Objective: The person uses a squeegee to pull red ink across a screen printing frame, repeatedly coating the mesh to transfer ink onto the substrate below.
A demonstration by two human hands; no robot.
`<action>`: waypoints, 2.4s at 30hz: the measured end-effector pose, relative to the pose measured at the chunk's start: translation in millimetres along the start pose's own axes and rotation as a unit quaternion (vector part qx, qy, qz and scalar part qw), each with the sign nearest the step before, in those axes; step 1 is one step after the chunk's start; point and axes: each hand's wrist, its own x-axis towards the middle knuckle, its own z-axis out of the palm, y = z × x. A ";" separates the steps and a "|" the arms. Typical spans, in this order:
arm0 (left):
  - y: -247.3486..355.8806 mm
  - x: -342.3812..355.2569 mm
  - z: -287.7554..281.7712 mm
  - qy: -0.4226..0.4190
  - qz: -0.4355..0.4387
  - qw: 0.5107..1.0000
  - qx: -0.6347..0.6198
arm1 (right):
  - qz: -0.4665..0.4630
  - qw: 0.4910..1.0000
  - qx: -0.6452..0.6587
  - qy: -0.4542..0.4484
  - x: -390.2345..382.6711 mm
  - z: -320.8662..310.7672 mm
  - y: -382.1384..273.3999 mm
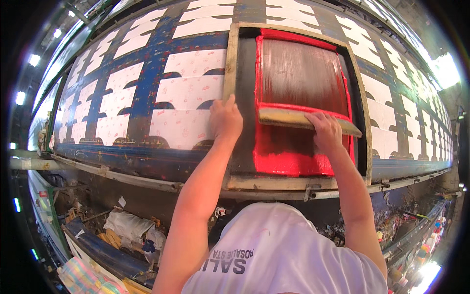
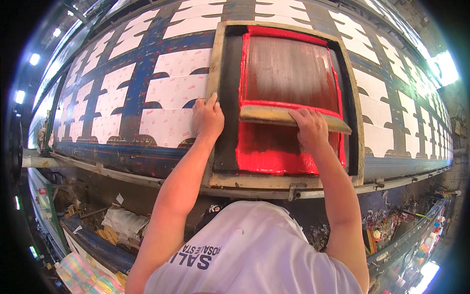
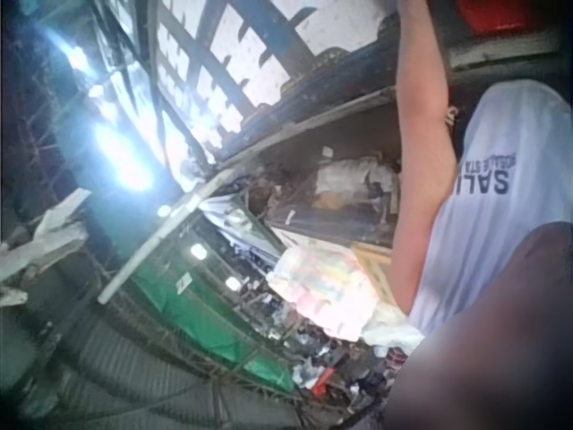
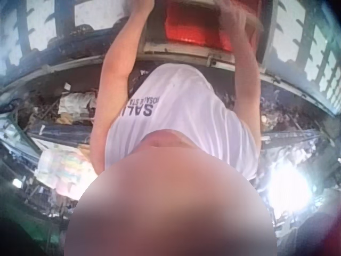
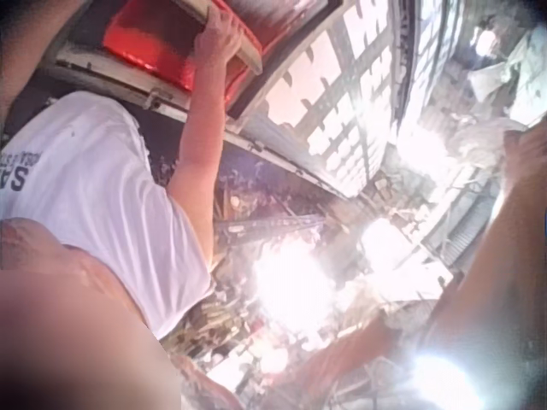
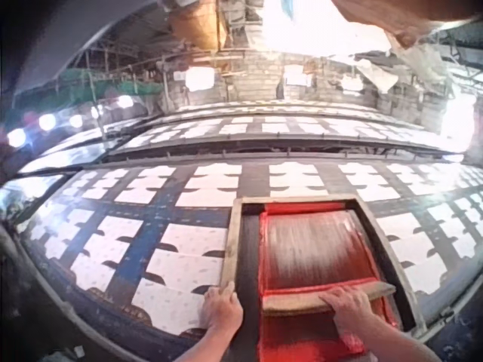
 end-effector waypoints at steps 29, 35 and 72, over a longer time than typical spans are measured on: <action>4.9 -0.1 8.1 0.037 0.041 0.998 0.014 | -0.010 0.994 -0.025 -0.102 369.5 89.1 237.0; 3.8 -0.5 8.6 0.040 0.041 0.998 0.023 | -0.018 0.979 -0.018 -0.204 326.8 51.0 197.5; 14.0 2.8 -4.2 -0.053 -0.132 0.985 0.098 | -0.040 0.964 0.262 -0.026 -181.3 -58.5 25.6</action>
